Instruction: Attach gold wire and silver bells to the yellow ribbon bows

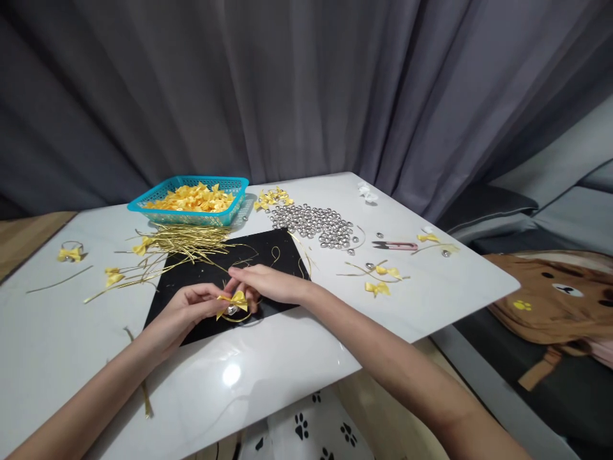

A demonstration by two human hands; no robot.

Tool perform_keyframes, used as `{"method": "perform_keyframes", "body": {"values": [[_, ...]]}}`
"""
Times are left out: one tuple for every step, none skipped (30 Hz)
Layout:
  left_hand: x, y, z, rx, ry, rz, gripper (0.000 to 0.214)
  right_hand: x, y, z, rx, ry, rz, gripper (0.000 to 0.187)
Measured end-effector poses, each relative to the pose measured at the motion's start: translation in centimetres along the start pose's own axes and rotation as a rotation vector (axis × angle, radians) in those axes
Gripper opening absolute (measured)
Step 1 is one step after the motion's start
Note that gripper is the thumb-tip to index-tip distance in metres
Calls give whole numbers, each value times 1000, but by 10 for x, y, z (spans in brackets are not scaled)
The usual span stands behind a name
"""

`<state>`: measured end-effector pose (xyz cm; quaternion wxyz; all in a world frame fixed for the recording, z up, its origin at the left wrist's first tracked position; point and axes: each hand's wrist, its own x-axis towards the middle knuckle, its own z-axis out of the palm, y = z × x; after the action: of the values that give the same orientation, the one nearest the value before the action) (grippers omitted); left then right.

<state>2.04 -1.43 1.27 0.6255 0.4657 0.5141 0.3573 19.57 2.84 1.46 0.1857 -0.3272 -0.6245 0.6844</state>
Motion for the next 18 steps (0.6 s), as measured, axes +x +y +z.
{"method": "perform_keyframes", "body": {"values": [[0,0,-1,9,-2,2,10,-2,-2,-4,-20,-19,35,41],[0,1,-2,15,-6,6,10,-6,-4,-8,-48,-41,63,41],[0,1,-3,19,-13,10,9,-9,-7,-13,-86,-68,79,41],[0,1,-3,22,-23,12,9,-13,-11,-18,-128,-100,83,39],[-1,2,-4,24,-38,11,9,-17,-14,-22,-172,-132,78,35],[-1,2,-4,28,-53,8,8,-21,-17,-27,-216,-158,67,31],[-1,2,-4,35,-68,2,8,-23,-19,-31,-258,-175,53,27],[-1,1,-4,47,-81,-6,8,-24,-22,-34,-294,-176,42,24],[-2,1,-3,64,-92,-16,9,-25,-24,-36,-321,-162,38,21],[-2,1,-2,87,-99,-26,9,-23,-25,-37,-343,-138,38,21],[-2,0,-1,111,-103,-34,10,-20,-26,-37,-366,-111,38,20],[-2,0,1,132,-104,-43,10,-16,-28,-35,-392,-86,37,21],[-1,-1,2,145,-100,-50,11,-12,-29,-33,-417,-66,28,20],[-1,-1,4,146,-88,-55,11,-8,-31,-29,-441,-50,8,19],[-1,-1,4,135,-70,-57,11,-4,-34,-24,-463,-43,-19,17],[0,-2,4,114,-41,-54,11,-1,-37,-18,-482,-41,-46,17],[0,-2,4,87,-7,-47,11,1,-40,-11,-496,-40,-72,17],[1,-2,3,56,29,-32,11,1,-43,-3,-513,-39,-91,18]]}}
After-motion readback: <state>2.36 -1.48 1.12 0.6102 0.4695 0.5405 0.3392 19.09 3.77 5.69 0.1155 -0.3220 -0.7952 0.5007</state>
